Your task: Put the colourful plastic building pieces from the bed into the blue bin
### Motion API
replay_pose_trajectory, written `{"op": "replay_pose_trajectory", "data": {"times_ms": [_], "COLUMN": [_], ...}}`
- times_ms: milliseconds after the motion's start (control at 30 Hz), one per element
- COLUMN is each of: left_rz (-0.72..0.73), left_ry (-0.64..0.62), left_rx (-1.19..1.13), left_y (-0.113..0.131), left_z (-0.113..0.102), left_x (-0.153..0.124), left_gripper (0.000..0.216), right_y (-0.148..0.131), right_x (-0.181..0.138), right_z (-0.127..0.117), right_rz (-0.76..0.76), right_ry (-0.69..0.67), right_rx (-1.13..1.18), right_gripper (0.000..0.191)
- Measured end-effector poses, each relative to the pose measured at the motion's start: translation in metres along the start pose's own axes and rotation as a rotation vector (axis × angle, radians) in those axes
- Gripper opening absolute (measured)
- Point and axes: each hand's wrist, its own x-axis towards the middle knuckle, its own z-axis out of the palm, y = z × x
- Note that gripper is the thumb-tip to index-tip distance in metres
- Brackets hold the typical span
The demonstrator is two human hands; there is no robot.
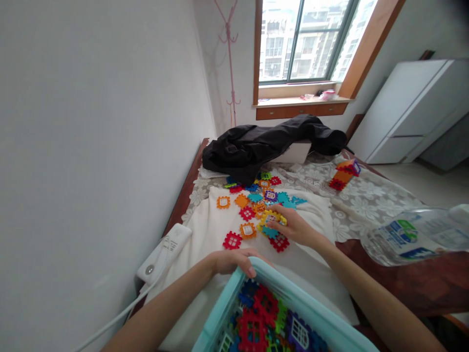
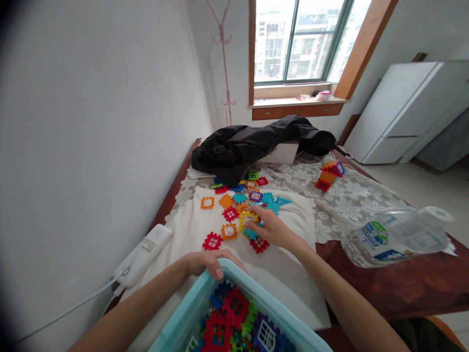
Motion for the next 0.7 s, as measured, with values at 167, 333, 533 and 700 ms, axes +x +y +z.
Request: {"op": "replay_pose_trajectory", "data": {"times_ms": [167, 333, 533, 700], "left_rz": [0.054, 0.093, 0.115, 0.106], "left_ry": [-0.058, -0.121, -0.13, -0.127], "left_rx": [-0.005, 0.0, 0.018, 0.037], "left_y": [-0.006, -0.004, -0.003, -0.002], "left_z": [-0.002, -0.001, 0.0, 0.0], "left_x": [0.004, 0.004, 0.005, 0.004], "left_gripper": [0.072, 0.08, 0.074, 0.075], "right_y": [0.012, 0.02, 0.007, 0.004], "right_x": [0.0, 0.001, -0.002, -0.005], "right_z": [-0.003, 0.004, 0.004, 0.002], "right_rz": [0.054, -0.027, -0.104, -0.05], "right_ry": [-0.05, -0.133, -0.196, -0.202], "right_rx": [-0.025, -0.243, -0.396, -0.4], "right_gripper": [0.039, 0.035, 0.025, 0.033]}}
